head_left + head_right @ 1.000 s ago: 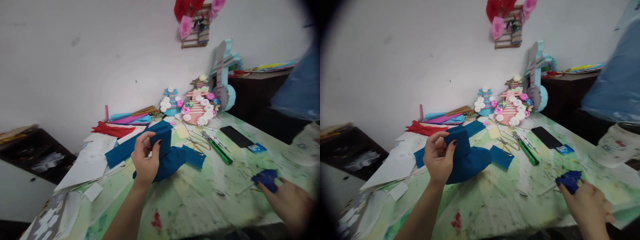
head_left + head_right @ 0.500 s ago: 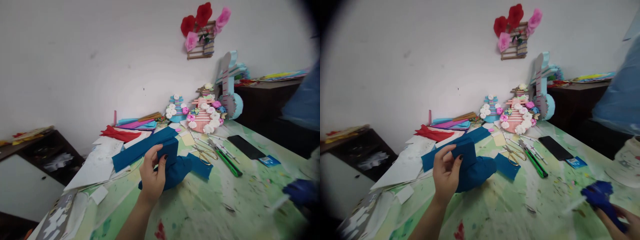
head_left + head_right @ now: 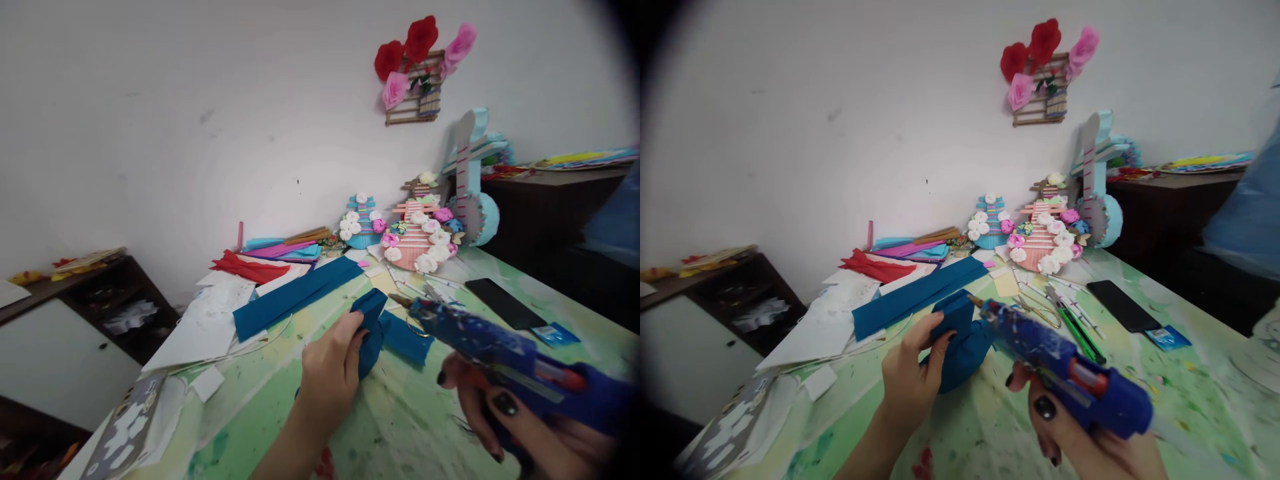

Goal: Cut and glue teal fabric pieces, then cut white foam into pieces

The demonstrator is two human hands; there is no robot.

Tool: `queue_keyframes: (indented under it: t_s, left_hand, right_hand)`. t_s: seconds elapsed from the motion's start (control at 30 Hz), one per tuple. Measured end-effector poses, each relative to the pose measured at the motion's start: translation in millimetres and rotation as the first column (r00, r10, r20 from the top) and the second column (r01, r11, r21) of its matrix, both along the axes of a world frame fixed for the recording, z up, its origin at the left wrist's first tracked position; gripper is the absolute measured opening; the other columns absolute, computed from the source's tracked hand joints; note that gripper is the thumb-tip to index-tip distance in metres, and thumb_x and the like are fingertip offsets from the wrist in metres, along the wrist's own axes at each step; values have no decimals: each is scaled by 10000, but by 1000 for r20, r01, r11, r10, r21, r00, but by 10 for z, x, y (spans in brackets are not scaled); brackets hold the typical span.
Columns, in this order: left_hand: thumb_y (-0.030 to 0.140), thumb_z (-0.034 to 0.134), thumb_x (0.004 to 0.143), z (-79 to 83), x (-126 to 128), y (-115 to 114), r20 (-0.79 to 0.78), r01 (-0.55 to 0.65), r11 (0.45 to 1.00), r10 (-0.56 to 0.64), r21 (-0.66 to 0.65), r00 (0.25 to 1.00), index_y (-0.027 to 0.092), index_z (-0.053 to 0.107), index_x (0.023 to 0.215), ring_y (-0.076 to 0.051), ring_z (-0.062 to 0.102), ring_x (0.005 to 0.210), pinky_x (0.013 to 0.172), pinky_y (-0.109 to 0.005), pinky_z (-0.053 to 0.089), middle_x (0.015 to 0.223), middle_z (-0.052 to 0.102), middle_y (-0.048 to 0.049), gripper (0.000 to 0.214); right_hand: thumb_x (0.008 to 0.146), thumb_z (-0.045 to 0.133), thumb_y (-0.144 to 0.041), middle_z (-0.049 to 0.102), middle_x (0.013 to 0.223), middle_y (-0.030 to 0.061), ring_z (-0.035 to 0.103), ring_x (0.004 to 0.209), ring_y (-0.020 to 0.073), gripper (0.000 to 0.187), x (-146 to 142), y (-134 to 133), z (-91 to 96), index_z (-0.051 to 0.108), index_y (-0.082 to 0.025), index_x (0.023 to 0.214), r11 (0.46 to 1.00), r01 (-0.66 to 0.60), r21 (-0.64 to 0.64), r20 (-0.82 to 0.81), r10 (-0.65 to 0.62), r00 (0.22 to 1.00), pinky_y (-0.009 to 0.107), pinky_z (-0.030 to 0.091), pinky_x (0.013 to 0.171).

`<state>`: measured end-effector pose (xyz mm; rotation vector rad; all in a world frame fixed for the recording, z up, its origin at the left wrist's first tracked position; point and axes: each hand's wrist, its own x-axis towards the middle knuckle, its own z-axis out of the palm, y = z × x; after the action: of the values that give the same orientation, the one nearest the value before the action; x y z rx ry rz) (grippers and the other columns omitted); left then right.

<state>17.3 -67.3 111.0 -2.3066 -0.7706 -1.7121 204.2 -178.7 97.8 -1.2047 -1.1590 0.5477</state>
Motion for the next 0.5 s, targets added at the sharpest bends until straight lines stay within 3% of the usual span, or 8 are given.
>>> queue_keyframes:
  t_s: [0.17,0.37,0.5]
  left_hand:
    - [138,552,903,-37,11,-12,2,-46,999,46,22,999,191,533,1189,-132,723,864,766,-183,561,1013,738,-56,292]
    - [143,558,900,-41,42,-37,-1,-26,999,26,38,1000,185,535,1191,-122,716,832,773,-184,554,1030,730,-67,295]
    - [112,557,891,-27,43,-57,-8,-23,998,24,57,1000,173,538,1186,-119,707,860,772,-169,541,1010,728,-70,302]
  right_hand:
    - [877,559,-472,494,463,-9,407,374,114,287,-177,9,163,672,-211,912,994,-88,-64,-97,82,992,246,381,384]
    - [867,606,-407,536,535,-13,428,420,94,217,-127,1,108,633,-203,936,982,-154,-111,-143,138,980,217,398,411]
    - [860,622,-395,502,513,-38,401,413,86,231,-159,-7,66,599,-204,987,991,-95,-97,-169,78,982,205,377,398]
